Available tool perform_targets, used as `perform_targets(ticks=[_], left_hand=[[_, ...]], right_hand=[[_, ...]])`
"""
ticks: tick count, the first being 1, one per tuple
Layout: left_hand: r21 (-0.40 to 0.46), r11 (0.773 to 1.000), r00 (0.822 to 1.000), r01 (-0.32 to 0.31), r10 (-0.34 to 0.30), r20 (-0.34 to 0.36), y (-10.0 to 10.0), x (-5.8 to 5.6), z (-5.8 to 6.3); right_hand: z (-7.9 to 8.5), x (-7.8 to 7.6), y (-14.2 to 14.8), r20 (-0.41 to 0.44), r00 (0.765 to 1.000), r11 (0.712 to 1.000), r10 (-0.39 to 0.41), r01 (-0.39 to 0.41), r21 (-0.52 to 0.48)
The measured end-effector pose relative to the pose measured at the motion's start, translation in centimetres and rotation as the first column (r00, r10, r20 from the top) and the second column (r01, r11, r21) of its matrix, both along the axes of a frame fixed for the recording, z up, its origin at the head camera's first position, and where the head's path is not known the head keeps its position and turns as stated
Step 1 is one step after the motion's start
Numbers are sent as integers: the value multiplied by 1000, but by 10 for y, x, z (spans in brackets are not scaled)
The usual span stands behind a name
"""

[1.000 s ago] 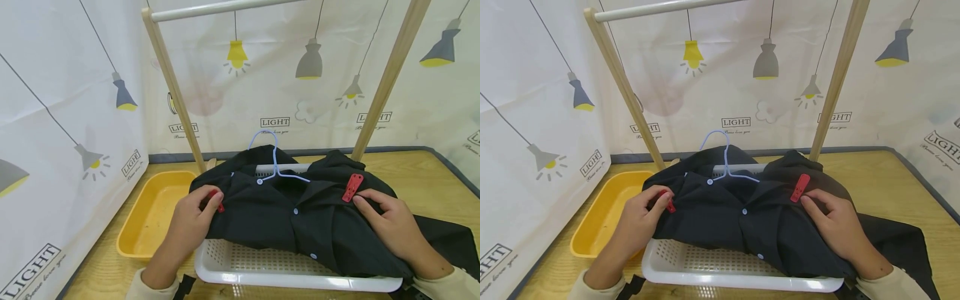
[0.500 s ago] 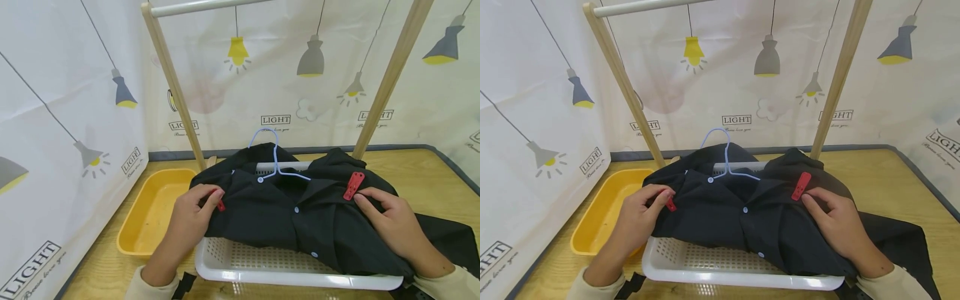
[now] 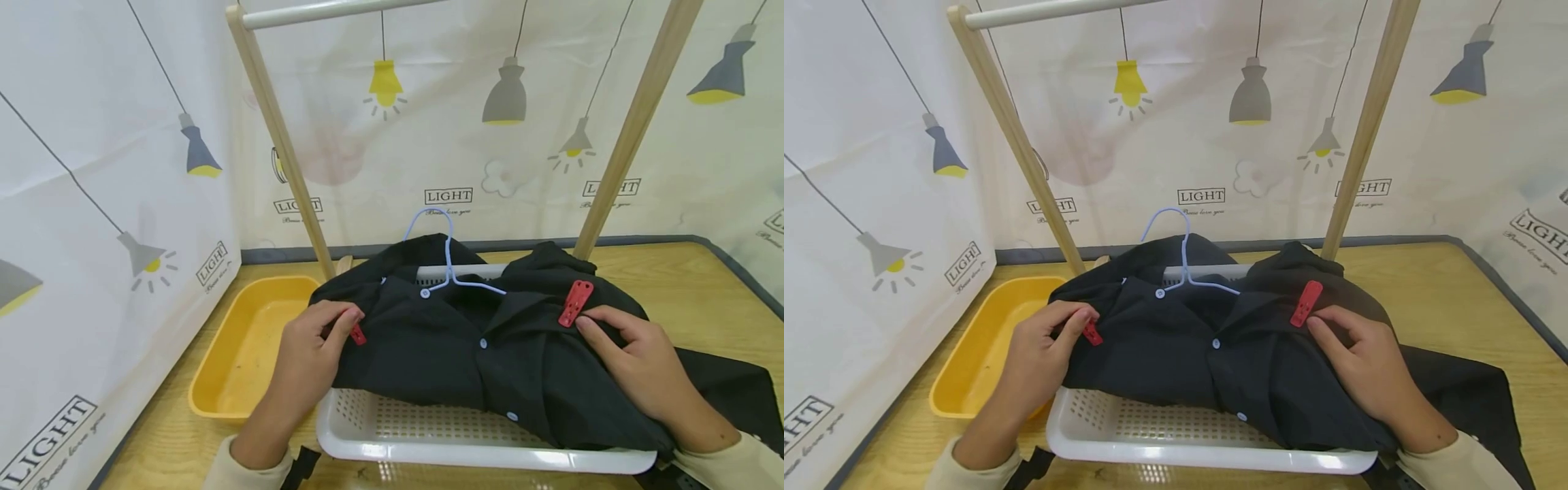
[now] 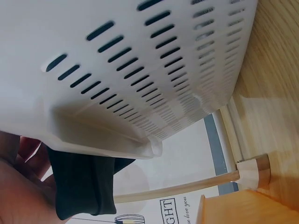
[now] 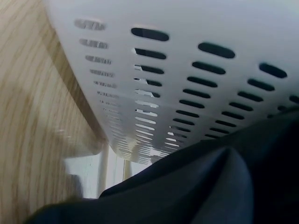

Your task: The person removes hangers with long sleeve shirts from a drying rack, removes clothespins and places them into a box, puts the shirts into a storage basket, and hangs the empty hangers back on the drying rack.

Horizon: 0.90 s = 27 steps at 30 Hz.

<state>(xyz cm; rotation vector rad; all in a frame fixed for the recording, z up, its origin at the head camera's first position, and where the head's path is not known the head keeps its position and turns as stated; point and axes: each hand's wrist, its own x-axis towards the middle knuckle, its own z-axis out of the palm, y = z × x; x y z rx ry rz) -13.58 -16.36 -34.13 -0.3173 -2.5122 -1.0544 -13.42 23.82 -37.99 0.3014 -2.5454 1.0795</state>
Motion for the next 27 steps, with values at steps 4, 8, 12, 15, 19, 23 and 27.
perform_targets(ticks=[4,8,12,15,19,23,27], left_hand=[[23,1000,999,9,-9,-34,0,0,0],[31,999,998,9,-7,-60,0,0,1],[42,999,998,8,-5,-66,0,1,1],[68,998,997,15,-10,-70,0,1,0],[143,989,998,31,-22,-66,-2,0,-2],[181,982,997,47,-36,-66,-3,-1,-3],[187,982,997,37,-24,-70,-4,-1,-2]], right_hand=[[0,0,0,-7,1000,1000,-3,3,2],[0,0,0,-13,1000,1000,-8,8,5],[0,1,1,-3,1000,1000,-11,11,10],[0,1,0,-10,1000,1000,-11,11,3],[-1,0,0,-15,1000,1000,-8,7,-9],[-2,1,0,0,1000,1000,-7,7,-3],[-1,1,0,-2,1000,1000,-5,5,2]])
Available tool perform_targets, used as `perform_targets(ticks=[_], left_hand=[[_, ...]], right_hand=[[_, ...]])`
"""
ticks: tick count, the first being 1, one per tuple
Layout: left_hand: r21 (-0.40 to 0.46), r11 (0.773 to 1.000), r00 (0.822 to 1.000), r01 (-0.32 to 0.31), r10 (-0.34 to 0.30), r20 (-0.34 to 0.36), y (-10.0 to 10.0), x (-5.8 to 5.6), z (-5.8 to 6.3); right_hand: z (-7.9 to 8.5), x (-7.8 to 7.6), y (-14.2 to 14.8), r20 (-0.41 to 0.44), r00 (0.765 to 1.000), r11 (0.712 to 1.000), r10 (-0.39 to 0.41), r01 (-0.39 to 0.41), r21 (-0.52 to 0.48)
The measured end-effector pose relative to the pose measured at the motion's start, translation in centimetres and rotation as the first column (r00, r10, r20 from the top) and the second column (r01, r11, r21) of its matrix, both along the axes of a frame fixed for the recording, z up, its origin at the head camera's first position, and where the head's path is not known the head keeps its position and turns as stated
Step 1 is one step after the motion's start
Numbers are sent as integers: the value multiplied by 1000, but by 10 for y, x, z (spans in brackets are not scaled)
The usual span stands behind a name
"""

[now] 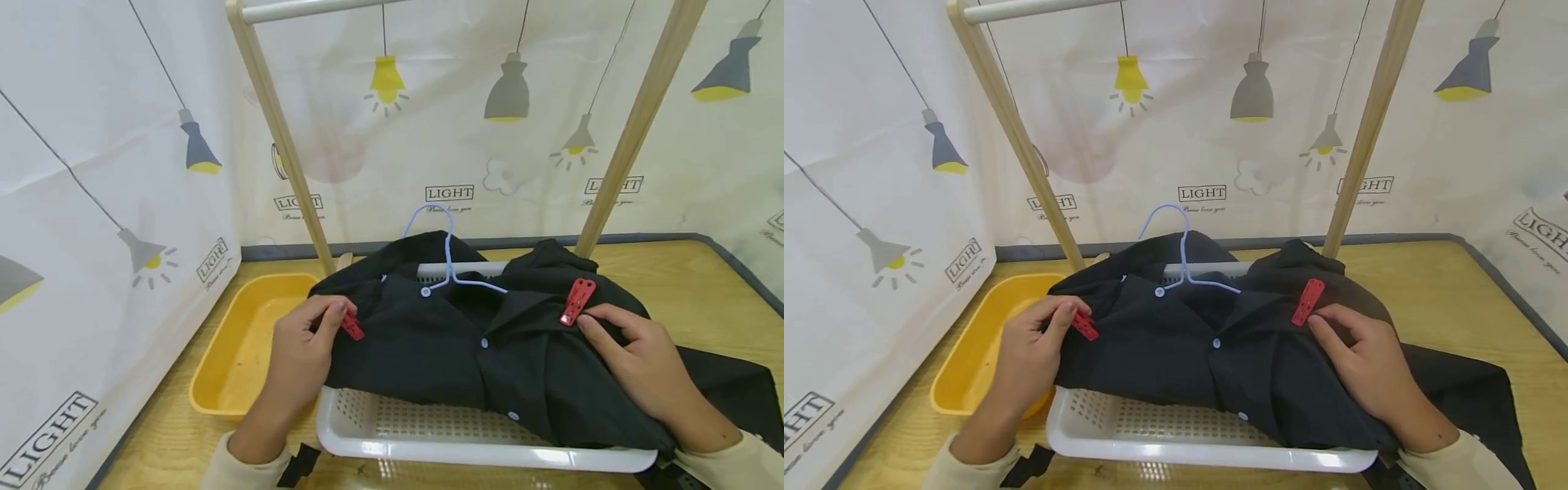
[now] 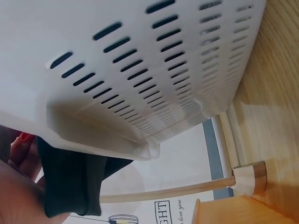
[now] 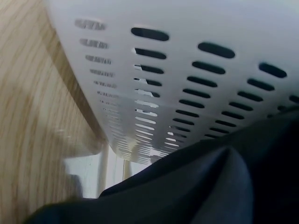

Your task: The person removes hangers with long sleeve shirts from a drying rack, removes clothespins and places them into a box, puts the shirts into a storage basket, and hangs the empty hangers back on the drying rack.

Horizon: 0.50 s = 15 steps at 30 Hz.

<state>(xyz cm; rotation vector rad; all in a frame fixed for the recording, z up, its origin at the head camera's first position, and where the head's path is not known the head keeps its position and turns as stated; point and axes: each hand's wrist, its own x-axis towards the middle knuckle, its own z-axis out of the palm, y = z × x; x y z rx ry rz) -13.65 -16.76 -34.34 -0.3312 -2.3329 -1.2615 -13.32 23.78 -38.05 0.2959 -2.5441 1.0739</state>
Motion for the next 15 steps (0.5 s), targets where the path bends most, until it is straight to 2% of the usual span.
perform_targets(ticks=[7,15], left_hand=[[0,1000,999,-16,16,30,-1,0,3],[-19,999,999,-36,36,15,-4,1,7]], right_hand=[[2,0,0,2,1000,1000,0,0,3],[2,-1,0,-3,1000,1000,2,-2,0]])
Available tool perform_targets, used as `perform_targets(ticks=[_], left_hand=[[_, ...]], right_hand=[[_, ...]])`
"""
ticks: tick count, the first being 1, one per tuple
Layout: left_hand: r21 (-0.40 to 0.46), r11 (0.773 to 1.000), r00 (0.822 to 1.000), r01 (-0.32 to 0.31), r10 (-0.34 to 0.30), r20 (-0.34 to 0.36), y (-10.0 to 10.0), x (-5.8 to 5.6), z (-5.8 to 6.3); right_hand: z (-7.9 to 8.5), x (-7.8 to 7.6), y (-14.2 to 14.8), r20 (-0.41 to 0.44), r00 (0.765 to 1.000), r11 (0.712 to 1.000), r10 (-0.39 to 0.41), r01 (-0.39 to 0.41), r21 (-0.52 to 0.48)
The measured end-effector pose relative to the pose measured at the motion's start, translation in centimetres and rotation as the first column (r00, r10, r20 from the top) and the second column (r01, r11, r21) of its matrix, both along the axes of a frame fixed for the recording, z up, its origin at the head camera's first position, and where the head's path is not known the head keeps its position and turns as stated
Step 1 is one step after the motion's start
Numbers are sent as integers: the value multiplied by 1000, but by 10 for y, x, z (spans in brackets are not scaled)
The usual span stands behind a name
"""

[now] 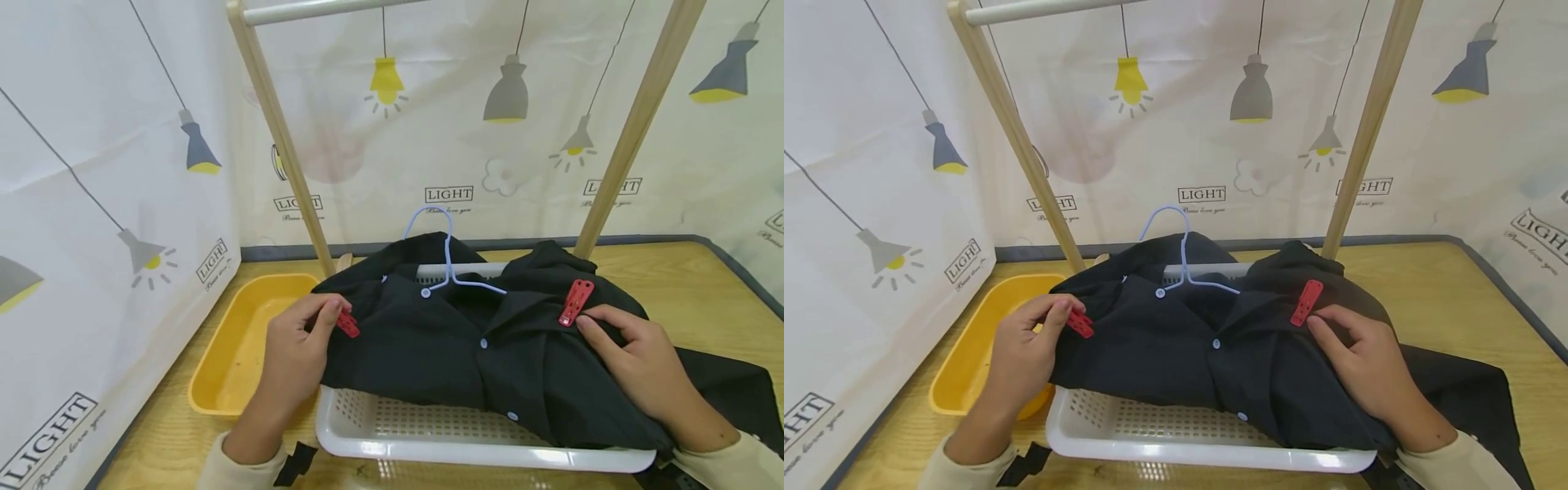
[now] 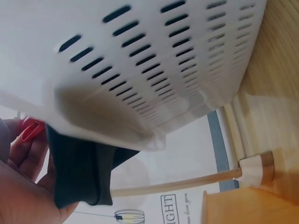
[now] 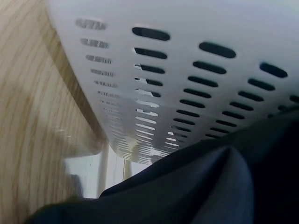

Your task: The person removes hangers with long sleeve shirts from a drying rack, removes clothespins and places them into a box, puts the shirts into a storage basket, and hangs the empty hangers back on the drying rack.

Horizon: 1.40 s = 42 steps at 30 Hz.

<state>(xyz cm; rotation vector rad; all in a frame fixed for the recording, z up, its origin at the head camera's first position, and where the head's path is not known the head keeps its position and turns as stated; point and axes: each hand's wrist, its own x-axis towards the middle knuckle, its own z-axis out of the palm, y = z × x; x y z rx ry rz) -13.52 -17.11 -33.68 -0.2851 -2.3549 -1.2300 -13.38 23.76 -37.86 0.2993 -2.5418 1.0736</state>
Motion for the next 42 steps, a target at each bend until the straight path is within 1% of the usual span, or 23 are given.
perform_targets(ticks=[5,7,9,14,21,24,26,29,31,33,35,36,38,40,42], left_hand=[[-29,998,998,-62,62,6,-7,1,6],[-40,995,996,-92,93,13,-11,2,7],[-55,993,994,-109,110,19,-16,3,7],[-134,985,994,-113,114,-4,-24,4,9],[-244,960,990,-134,119,-76,-39,4,15],[-261,954,988,-146,125,-95,-47,3,17],[-274,949,987,-153,135,-84,-52,3,19],[-294,945,990,-142,141,-25,-58,1,20],[-322,937,988,-133,149,27,-61,1,20],[-344,931,984,-122,160,83,-64,0,18],[-368,923,974,-117,178,139,-68,-1,16],[-386,915,968,-116,192,163,-70,-1,15],[-443,888,951,-118,230,208,-75,-1,12],[-509,854,928,-109,271,257,-79,-1,8],[-563,823,900,-78,302,316,-82,0,5]], right_hand=[[-2,2,1,6,1000,1000,-10,10,-5],[-3,3,1,9,1000,1000,-8,8,-7],[-4,4,0,13,1000,1000,-4,4,-7],[-3,4,0,3,1000,1000,-6,6,-1],[1,4,0,-4,1000,1000,8,-8,-3],[2,4,1,-12,1000,1000,6,-6,-7],[3,4,2,-15,1000,1000,6,-6,-6],[4,4,4,-16,1000,1000,6,-6,-8],[4,4,5,-14,1000,1000,6,-6,-7],[5,4,6,-15,1000,1000,2,-3,-5],[6,3,6,-18,1000,1000,1,-1,-6],[6,3,6,-19,1000,1000,-1,1,-4],[6,2,4,-19,1000,1000,7,-7,-8],[6,2,2,-16,1000,1000,18,-18,-14],[5,2,1,-14,1000,1000,20,-20,-12]])
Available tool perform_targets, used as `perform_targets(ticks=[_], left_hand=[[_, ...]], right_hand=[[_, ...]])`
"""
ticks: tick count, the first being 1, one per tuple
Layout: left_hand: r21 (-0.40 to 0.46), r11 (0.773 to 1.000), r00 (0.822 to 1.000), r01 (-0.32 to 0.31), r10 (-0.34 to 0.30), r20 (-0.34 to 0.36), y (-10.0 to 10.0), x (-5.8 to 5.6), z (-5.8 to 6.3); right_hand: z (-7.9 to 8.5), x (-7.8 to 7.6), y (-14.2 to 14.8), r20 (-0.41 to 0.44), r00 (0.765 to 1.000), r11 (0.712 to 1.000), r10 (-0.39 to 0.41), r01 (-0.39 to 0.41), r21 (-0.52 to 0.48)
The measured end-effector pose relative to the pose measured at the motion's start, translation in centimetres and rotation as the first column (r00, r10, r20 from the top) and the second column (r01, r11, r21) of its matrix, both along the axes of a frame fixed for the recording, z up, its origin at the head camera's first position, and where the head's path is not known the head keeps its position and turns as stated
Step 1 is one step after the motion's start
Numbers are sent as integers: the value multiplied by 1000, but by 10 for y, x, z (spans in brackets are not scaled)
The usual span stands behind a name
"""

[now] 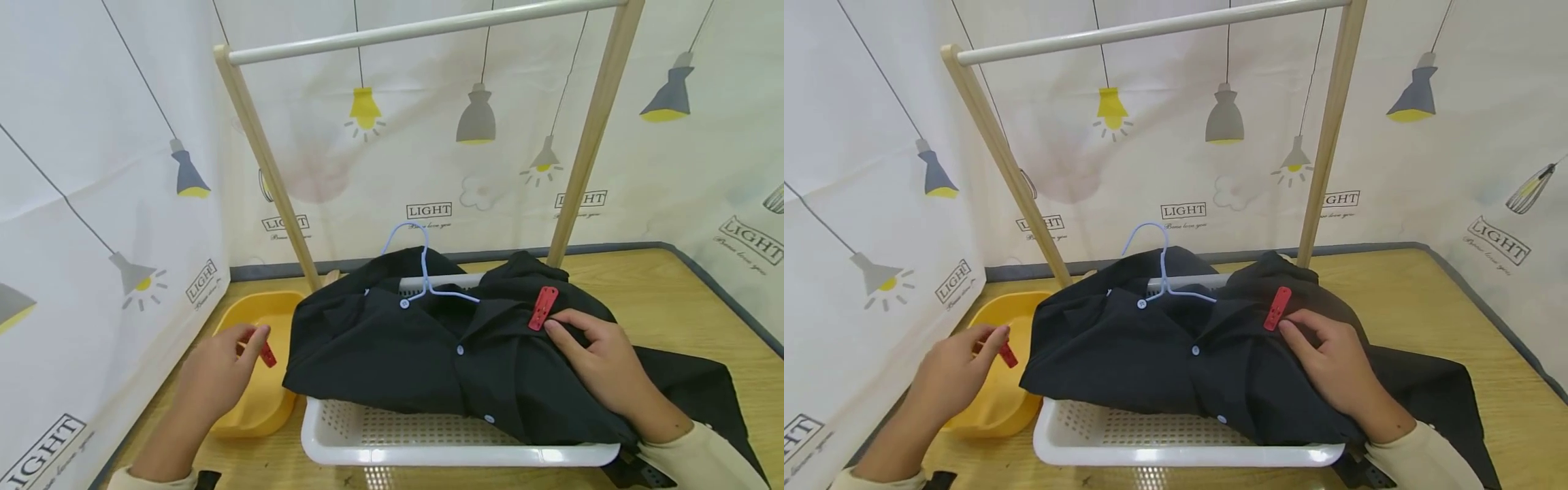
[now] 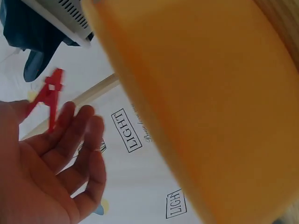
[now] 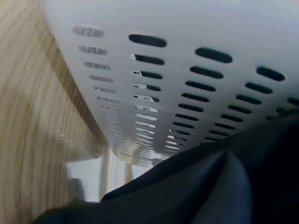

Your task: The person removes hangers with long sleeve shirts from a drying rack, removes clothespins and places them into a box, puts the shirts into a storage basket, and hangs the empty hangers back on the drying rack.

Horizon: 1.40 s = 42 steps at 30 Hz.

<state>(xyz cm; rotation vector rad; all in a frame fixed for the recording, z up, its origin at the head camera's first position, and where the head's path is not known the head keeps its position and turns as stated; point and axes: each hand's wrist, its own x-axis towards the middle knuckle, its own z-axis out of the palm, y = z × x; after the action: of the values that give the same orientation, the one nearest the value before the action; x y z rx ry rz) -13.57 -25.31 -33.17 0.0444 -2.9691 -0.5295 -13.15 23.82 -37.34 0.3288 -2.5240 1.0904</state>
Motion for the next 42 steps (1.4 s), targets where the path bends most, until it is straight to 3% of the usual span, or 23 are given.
perform_targets(ticks=[5,12,20,26,32,36,42], left_hand=[[-78,997,992,4,6,125,-4,-5,-11],[-204,977,988,64,-33,153,0,-9,-24],[-217,972,975,85,-36,218,3,-11,-38],[-209,973,979,95,-54,196,1,-10,-44],[-219,969,969,112,-58,241,-1,-12,-51],[-217,970,973,111,-62,221,-1,-13,-57],[-258,953,974,160,-109,199,-2,-13,-63]], right_hand=[[-1,-2,0,-1,1000,1000,-20,20,5],[-3,-1,4,10,999,999,-34,34,7],[-1,0,0,8,1000,1000,-10,10,14],[-3,1,-1,1,1000,1000,-3,3,10],[-3,1,-2,9,1000,1000,-18,18,9],[-4,1,-2,1,1000,1000,-16,16,7],[-4,0,-3,7,1000,1000,-19,19,16]])
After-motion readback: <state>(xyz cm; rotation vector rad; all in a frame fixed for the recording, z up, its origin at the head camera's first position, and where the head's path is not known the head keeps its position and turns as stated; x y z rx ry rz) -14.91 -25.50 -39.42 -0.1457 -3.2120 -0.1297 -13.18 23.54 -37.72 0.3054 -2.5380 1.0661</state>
